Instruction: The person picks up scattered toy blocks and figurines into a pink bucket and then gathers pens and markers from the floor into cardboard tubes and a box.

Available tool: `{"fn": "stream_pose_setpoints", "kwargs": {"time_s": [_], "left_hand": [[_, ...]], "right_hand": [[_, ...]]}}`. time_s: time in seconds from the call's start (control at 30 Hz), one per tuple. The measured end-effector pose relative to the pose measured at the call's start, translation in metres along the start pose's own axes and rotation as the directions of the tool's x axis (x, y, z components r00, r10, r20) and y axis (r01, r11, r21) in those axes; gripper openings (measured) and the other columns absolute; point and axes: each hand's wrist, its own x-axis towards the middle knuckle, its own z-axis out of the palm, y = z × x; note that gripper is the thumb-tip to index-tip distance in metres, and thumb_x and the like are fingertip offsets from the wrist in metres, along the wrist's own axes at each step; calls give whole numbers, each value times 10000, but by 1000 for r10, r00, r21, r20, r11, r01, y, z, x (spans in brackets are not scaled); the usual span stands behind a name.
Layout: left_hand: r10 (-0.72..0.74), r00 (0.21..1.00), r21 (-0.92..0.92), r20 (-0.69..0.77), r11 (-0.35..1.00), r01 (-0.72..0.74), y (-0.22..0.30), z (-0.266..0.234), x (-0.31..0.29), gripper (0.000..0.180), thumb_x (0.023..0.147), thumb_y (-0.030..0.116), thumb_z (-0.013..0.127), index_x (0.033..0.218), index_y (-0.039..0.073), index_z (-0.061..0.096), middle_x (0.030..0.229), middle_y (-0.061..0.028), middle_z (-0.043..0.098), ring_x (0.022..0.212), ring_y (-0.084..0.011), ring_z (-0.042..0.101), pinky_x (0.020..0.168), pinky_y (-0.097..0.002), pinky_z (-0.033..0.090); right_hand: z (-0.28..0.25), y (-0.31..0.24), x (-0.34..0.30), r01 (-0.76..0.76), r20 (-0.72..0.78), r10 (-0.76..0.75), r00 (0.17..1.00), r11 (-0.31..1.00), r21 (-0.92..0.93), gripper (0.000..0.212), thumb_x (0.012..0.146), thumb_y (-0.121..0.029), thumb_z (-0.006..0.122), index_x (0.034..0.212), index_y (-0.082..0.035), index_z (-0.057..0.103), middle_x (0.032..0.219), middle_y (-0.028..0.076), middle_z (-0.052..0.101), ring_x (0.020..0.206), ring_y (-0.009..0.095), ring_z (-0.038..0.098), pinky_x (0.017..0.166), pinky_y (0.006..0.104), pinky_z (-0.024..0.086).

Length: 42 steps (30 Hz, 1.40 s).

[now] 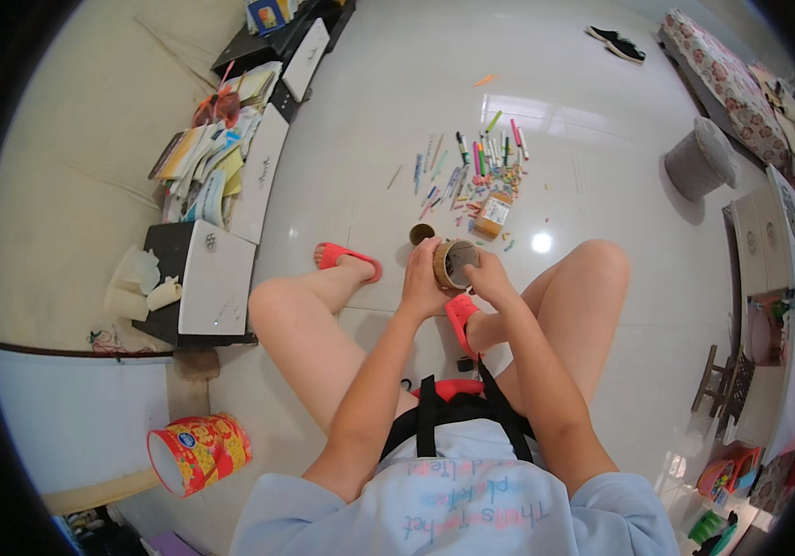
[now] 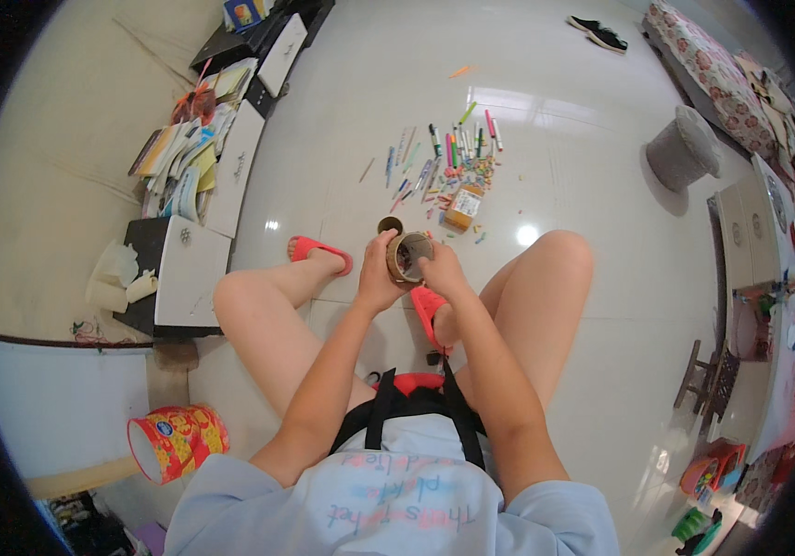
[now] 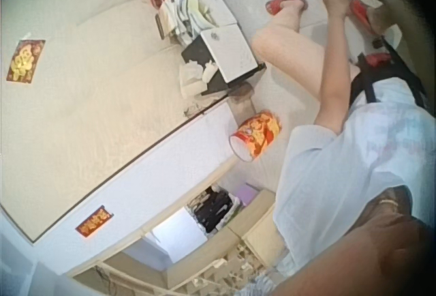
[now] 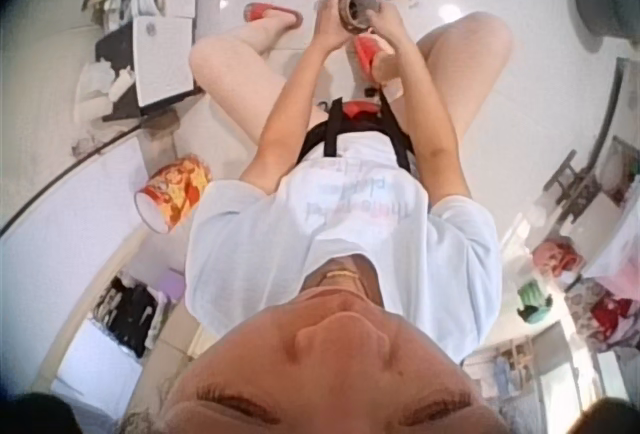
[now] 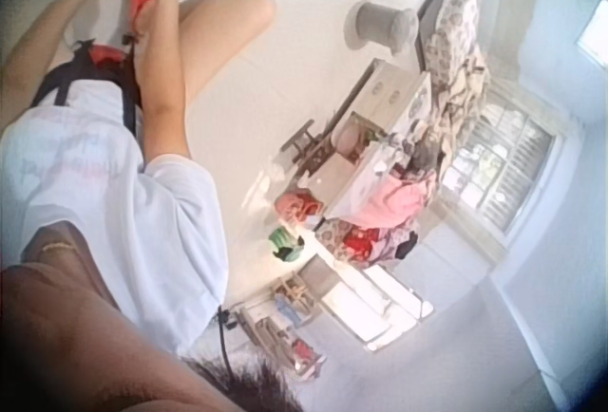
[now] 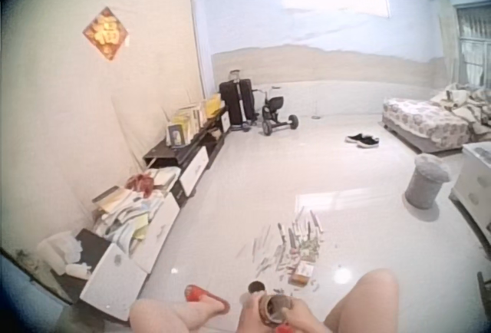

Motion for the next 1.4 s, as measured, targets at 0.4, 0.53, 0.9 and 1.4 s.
{"fn": "stream_pose_setpoints", "kwargs": {"time_s": [0.4, 0.53, 0.9, 1.4], "left_hand": [[-218, 905, -262, 366, 909, 325, -33, 51, -2, 771, 427, 63, 801, 1103, 84, 431, 1072, -72, 496, 1001, -230, 489, 870, -324, 401], [-251, 900, -139, 355, 939, 316, -44, 80, -9, 768, 430, 59, 798, 1103, 88, 430, 1058, -75, 498, 987, -220, 495, 849, -308, 416], [-728, 622, 78, 288, 665, 743, -115, 162, -32, 701, 593, 145, 721, 1198, 41, 383, 1179, -166, 451, 1111, -302, 423, 917, -357, 362], [-858, 479, -62, 186, 477, 877, -210, 134, 74, 177, 696, 173, 558, 699, 4, 614, 664, -115, 608, 644, -211, 587, 628, -322, 459]], "right_hand": [[-14, 24, 3, -216, 20, 216, 976, 962, 167, 392, 724, 40, 372, 1100, -21, 464, 855, 133, 575, 522, 214, 588, 435, 287, 523], [-12, 54, 14, -433, 71, 445, 892, 802, 412, 423, 712, 49, 372, 1107, -64, 475, 862, 123, 573, 537, 203, 596, 406, 274, 514], [6, 130, 70, -437, -239, 648, 723, 697, 569, 375, 758, 36, 357, 1083, -85, 499, 840, 123, 587, 485, 222, 589, 374, 282, 498], [-33, 160, 148, -529, -315, 577, 754, 817, 229, 212, 787, -68, 477, 982, -41, 555, 898, 164, 586, 632, 309, 613, 390, 384, 521]]}}
